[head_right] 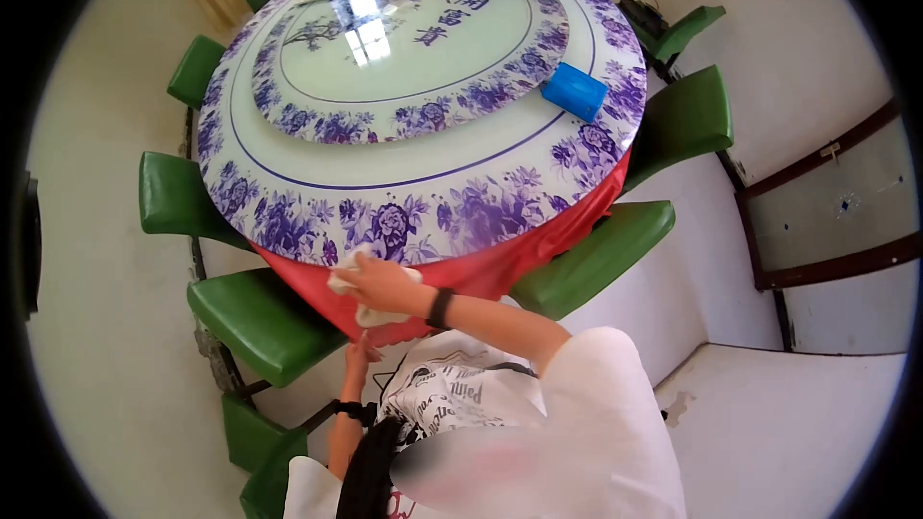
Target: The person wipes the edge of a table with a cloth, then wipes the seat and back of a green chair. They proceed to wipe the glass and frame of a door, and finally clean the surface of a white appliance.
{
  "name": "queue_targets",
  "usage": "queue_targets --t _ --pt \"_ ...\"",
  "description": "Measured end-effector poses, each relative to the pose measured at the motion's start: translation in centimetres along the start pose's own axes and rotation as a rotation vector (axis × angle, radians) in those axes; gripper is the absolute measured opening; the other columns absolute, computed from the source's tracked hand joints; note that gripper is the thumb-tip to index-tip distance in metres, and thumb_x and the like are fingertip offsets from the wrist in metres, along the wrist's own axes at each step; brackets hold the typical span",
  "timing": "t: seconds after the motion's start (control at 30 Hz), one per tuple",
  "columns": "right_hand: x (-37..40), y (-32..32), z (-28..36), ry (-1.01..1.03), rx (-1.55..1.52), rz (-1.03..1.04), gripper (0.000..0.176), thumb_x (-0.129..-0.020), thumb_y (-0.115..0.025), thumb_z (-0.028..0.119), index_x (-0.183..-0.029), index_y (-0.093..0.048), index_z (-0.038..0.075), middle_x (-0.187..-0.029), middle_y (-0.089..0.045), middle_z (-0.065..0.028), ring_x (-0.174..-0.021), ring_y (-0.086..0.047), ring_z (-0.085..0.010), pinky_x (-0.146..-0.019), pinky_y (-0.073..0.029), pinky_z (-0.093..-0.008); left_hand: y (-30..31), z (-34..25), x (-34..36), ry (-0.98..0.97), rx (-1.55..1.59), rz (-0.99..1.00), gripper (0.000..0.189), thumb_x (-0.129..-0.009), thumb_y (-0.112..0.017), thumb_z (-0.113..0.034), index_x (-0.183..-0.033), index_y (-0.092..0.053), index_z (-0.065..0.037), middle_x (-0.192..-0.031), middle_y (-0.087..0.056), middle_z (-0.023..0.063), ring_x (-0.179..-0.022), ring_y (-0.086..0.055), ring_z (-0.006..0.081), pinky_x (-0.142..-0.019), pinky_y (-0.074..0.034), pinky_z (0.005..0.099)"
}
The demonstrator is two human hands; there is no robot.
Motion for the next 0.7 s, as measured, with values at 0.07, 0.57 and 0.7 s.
queue_targets --t 0.07,0.57,0.7 --pt "-2.5 -3.4 0.1 0.121 0.002 0.006 0.045 -0.081 -0.057 0.026 -0.125 -0.048 0.019 -0.107 -0.051 -0.0174 -0.088 -0.058 -0.0305 -0.066 -0.05 -0.0404 -0.1 -0.6 0.4 -0.039 -0.019 0.015 0.046 -0.092 -0.049 -0.035 -0.06 -0.05 -0.002 -0.054 -0.054 0.0087 -0.048 -0.055 0.0164 -0.047 -0.046 0.0273" --pt "18.6 -5.1 -14.1 -0.427 0.412 0.301 0.065 -0.075 -0.062 0.03 -0.135 -0.036 0.031 -0.129 -0.038 -0.0242 -0.086 -0.06 -0.0362 -0.069 -0.051 -0.0428 -0.8 1.5 -2.6 0.083 -0.077 0.011 0.044 -0.092 -0.049 -0.036 -0.061 -0.047 -0.004 -0.056 -0.056 0.0095 -0.05 -0.057 0.0168 -0.046 -0.048 0.0275" --pt "28.4 -11.0 -19.5 -0.49 0.218 -0.065 0.052 -0.082 -0.055 0.033 -0.13 -0.042 0.018 -0.13 -0.043 -0.0183 -0.097 -0.056 -0.0391 -0.085 -0.044 -0.0446 0.2 2.0 -2.2 0.1 -0.098 0.015 0.043 -0.092 -0.048 -0.035 -0.063 -0.047 -0.004 -0.057 -0.055 0.0085 -0.05 -0.057 0.0169 -0.047 -0.048 0.0276"
Point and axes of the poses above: each hand's wrist, its own x-axis away from the middle knuckle, its own y-axis out of the back of the hand, z = x × y, the point moved 3 cm from there along -x, towards the middle knuckle
